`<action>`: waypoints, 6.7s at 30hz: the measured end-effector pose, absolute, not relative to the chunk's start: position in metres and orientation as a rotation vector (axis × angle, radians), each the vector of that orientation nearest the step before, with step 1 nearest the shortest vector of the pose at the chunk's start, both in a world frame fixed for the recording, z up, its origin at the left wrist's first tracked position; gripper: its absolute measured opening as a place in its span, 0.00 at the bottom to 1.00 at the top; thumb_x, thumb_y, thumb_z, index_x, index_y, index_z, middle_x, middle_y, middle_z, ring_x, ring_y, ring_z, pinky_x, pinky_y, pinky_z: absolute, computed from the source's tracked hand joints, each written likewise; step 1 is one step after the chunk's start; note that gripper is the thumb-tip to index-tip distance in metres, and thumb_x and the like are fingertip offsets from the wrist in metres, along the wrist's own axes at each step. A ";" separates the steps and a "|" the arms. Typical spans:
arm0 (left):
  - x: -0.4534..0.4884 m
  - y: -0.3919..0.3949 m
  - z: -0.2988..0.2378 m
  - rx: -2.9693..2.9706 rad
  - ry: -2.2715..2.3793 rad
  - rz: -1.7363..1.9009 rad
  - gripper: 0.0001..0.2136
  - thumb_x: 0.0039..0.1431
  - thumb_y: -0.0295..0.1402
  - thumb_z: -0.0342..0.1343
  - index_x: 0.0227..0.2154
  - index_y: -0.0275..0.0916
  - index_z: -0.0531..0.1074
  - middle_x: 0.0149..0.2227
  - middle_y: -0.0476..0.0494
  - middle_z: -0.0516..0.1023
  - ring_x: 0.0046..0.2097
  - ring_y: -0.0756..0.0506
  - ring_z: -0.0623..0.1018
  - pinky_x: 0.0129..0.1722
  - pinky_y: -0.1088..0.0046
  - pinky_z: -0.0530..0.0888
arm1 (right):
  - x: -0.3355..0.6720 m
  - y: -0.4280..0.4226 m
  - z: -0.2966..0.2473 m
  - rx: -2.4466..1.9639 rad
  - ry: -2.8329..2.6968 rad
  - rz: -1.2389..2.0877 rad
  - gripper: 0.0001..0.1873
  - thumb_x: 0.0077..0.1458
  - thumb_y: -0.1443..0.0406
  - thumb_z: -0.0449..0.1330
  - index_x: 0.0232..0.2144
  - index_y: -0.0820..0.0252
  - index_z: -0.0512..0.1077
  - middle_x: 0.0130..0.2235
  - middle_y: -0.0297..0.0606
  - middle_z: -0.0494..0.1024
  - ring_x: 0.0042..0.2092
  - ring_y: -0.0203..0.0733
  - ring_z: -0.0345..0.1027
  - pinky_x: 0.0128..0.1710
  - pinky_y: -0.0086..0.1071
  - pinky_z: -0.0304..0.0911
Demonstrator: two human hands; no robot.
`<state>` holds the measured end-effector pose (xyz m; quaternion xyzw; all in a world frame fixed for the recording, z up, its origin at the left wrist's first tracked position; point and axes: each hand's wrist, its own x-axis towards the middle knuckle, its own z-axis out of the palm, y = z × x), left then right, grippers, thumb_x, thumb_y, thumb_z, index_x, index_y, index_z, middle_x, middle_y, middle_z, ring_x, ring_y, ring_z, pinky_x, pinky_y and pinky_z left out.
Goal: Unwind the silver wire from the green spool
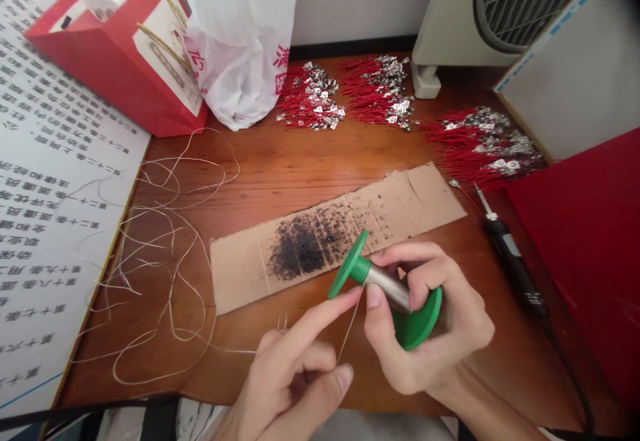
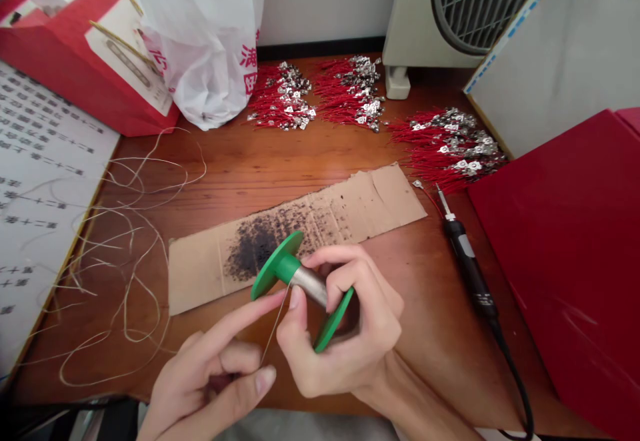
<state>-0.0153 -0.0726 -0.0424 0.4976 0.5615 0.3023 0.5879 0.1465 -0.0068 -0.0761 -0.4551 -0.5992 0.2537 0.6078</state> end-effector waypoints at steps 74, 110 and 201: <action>-0.035 -0.009 -0.061 1.569 1.235 1.030 0.46 0.50 0.33 0.75 0.69 0.51 0.57 0.67 0.42 0.66 0.65 0.40 0.71 0.63 0.65 0.73 | 0.143 0.001 -0.082 -0.938 -0.818 1.652 0.28 0.50 0.62 0.74 0.29 0.62 0.55 0.40 0.37 0.74 0.40 0.35 0.70 0.41 0.29 0.69; -0.038 -0.043 -0.094 1.789 1.279 1.097 0.23 0.63 0.25 0.63 0.60 0.48 0.70 0.63 0.45 0.71 0.64 0.48 0.74 0.66 0.75 0.72 | 0.162 -0.007 -0.096 -0.853 -1.886 0.968 0.22 0.54 0.75 0.62 0.50 0.60 0.67 0.46 0.39 0.74 0.47 0.37 0.70 0.48 0.31 0.68; -0.036 -0.001 -0.099 1.787 1.340 1.086 0.12 0.63 0.19 0.57 0.26 0.36 0.77 0.27 0.50 0.75 0.29 0.56 0.74 0.27 0.83 0.69 | 0.185 -0.020 -0.117 -0.805 -2.117 0.869 0.26 0.58 0.76 0.55 0.58 0.66 0.69 0.54 0.48 0.78 0.55 0.42 0.71 0.59 0.41 0.70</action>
